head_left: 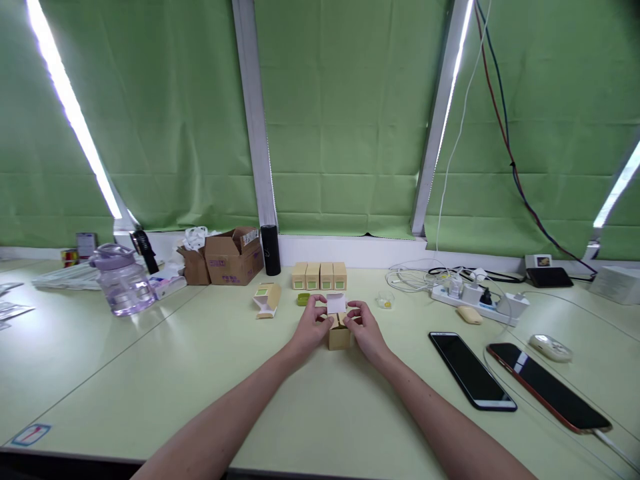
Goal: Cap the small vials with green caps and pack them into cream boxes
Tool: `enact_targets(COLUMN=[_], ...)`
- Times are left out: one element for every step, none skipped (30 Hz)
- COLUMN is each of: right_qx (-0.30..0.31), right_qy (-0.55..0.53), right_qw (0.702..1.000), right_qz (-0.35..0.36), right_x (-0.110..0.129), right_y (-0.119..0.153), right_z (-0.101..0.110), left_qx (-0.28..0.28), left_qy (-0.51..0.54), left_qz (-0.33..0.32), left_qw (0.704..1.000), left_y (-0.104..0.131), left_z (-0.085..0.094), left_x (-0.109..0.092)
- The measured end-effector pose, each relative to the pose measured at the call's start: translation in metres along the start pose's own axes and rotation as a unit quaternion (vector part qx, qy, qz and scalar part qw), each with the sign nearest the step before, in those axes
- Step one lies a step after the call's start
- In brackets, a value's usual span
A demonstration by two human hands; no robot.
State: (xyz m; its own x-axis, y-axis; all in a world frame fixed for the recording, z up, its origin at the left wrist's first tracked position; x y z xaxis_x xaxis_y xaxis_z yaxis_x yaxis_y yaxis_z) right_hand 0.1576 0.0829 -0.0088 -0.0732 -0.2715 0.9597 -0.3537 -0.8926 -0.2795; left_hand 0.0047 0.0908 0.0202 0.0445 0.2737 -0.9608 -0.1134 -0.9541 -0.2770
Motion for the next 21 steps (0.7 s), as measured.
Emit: enact_targets(right_qx=[0.001,0.002,0.003,0.004,0.005,0.007,0.008,0.009,0.009,0.009,0.009,0.009,0.009,0.008,0.008,0.007,0.007,0.007,0.009,0.011,0.013], right_qy=[-0.001,-0.003,-0.004,-0.004,-0.003,-0.001,0.001,0.002,0.002,0.001,0.0,0.0,0.0,0.0,0.0,-0.001,-0.001,-0.002,-0.002,-0.002,-0.001], right_qw=[1.0,1.0,1.0,1.0,1.0,1.0,1.0,1.0,1.0,1.0,1.0,1.0,1.0,1.0,1.0,1.0,1.0,1.0,1.0,1.0,1.0], right_qz=[0.0,0.0,0.0,-0.001,-0.002,-0.004,-0.005,-0.007,-0.007,-0.007,-0.006,-0.006,-0.005,-0.004,-0.003,-0.001,0.001,0.003,0.005,0.005,0.005], right_x=[0.0,0.0,0.0,0.0,0.0,0.0,0.0,0.0,0.0,0.0,0.0,0.0,0.0,0.0,-0.001,-0.001,-0.001,-0.001,-0.001,-0.001,-0.001], right_y=[0.0,0.0,0.0,0.001,0.001,0.001,0.001,0.001,0.001,0.001,0.001,0.0,0.0,0.0,0.0,0.0,0.0,0.0,0.0,0.0,0.0], right_z=[0.0,0.0,0.0,0.0,0.0,0.0,-0.001,-0.001,-0.001,-0.001,-0.001,-0.001,-0.001,-0.002,-0.002,-0.002,-0.002,-0.002,-0.003,-0.003,-0.004], left_qx=[0.0,-0.001,-0.002,-0.003,-0.004,-0.005,-0.004,-0.004,-0.002,0.0,0.002,0.004,0.007,0.01,0.012,0.013,0.013,0.011,0.009,0.008,0.007], left_qy=[0.001,0.001,0.001,0.0,-0.001,-0.002,-0.002,-0.002,0.0,0.001,0.003,0.005,0.006,0.007,0.009,0.01,0.01,0.008,0.005,0.002,0.0], left_qz=[0.001,0.002,0.004,0.006,0.007,0.009,0.01,0.01,0.008,0.006,0.004,0.003,0.002,0.003,0.004,0.003,0.002,0.0,-0.002,-0.004,-0.006], left_qw=[1.0,1.0,1.0,1.0,1.0,1.0,1.0,1.0,1.0,1.0,1.0,1.0,1.0,1.0,1.0,1.0,1.0,1.0,1.0,1.0,1.0], left_y=[0.0,0.0,0.0,0.0,0.0,-0.001,-0.001,-0.001,-0.002,-0.002,-0.003,-0.003,-0.003,-0.004,-0.004,-0.004,-0.004,-0.004,-0.004,-0.004,-0.004], left_z=[0.0,0.0,0.0,0.0,0.001,0.001,0.001,0.002,0.002,0.001,0.001,0.001,0.001,0.0,0.0,0.0,0.0,0.0,0.0,0.001,0.001], left_x=[0.0,0.0,0.001,0.002,0.003,0.004,0.005,0.006,0.007,0.007,0.008,0.008,0.009,0.01,0.01,0.01,0.01,0.01,0.01,0.01,0.01])
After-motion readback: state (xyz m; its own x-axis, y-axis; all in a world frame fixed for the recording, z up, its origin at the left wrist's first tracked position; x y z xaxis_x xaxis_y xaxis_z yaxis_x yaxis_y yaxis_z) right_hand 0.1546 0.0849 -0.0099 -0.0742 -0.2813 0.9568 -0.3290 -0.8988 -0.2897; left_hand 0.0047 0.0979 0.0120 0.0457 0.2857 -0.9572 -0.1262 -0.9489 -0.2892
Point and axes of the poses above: each hand's wrist, its own y-axis away from the middle knuckle, its own z-axis out of the back of the hand, x = y × z, the point moved 8 cm from there along -y, towards the middle knuckle, and after that the axes turned 12 degrees about -x, right-handed, at the moved point
